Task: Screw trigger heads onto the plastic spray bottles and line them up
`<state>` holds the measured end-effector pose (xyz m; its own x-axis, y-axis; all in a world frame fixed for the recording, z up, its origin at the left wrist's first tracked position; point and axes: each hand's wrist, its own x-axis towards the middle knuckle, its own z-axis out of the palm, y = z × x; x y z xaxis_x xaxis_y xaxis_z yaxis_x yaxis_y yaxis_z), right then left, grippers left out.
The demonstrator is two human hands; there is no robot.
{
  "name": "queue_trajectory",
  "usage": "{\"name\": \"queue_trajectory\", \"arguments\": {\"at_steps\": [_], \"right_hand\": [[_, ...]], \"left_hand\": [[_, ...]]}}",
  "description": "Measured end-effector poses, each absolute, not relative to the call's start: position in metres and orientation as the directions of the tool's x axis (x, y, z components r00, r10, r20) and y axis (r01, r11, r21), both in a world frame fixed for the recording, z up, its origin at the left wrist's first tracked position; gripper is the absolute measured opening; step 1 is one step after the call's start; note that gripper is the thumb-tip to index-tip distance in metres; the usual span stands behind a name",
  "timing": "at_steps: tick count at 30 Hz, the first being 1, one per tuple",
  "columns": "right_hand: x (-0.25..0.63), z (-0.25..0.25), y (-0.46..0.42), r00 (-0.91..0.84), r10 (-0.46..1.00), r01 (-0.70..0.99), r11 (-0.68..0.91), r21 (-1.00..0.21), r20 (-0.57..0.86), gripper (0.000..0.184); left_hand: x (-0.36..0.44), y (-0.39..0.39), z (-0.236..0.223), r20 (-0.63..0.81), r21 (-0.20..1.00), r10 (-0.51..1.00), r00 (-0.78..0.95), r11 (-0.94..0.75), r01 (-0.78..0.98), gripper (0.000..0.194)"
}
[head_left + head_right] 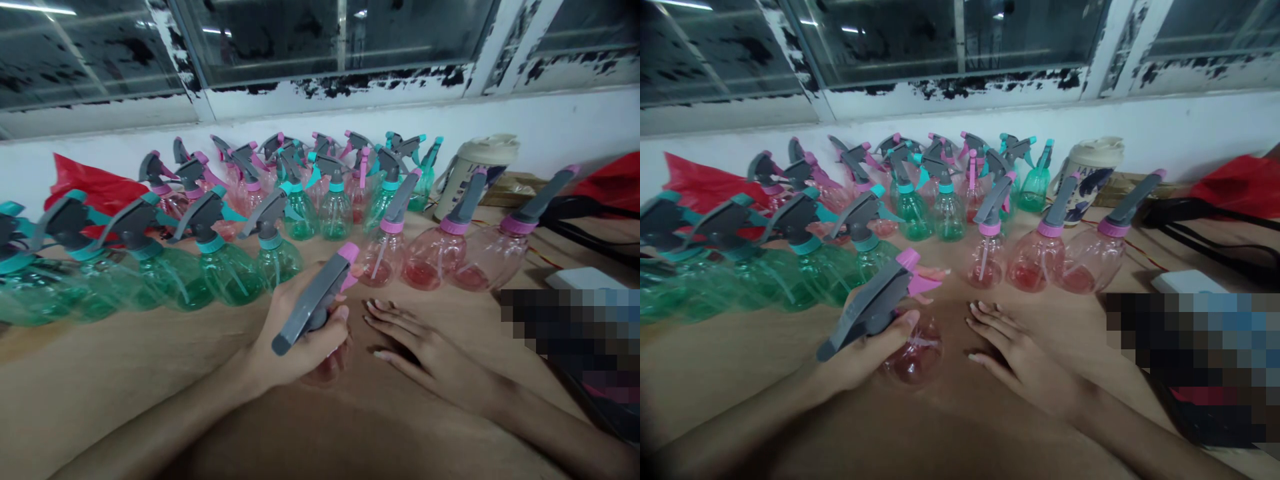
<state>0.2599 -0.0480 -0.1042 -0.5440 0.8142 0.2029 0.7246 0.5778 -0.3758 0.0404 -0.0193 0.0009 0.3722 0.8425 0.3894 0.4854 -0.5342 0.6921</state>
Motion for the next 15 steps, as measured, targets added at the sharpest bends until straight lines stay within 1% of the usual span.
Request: {"name": "queue_trajectory", "arguments": {"at_steps": [3, 9, 15], "right_hand": [[0.2597, -0.104, -0.0481, -0.538, 0.817, 0.725, 0.573, -0.382, 0.205, 0.048], [0.2597, -0.1024, -0.0486, -0.531, 0.819, 0.714, 0.57, -0.407, 0.217, 0.048], [0.2597, -0.1024, -0.0485, -0.526, 0.821, 0.709, 0.568, -0.418, 0.222, 0.048]], "left_hand": [[0.0404, -0.0184, 0.0007, 0.415, 0.69, 0.822, 0.391, -0.564, 0.454, 0.019], [0.0401, -0.0188, 0.0001, 0.387, 0.706, 0.842, 0.377, -0.533, 0.466, 0.022], [0.0394, -0.0201, 0.0023, 0.298, 0.738, 0.884, 0.361, -0.453, 0.499, 0.021]]}}
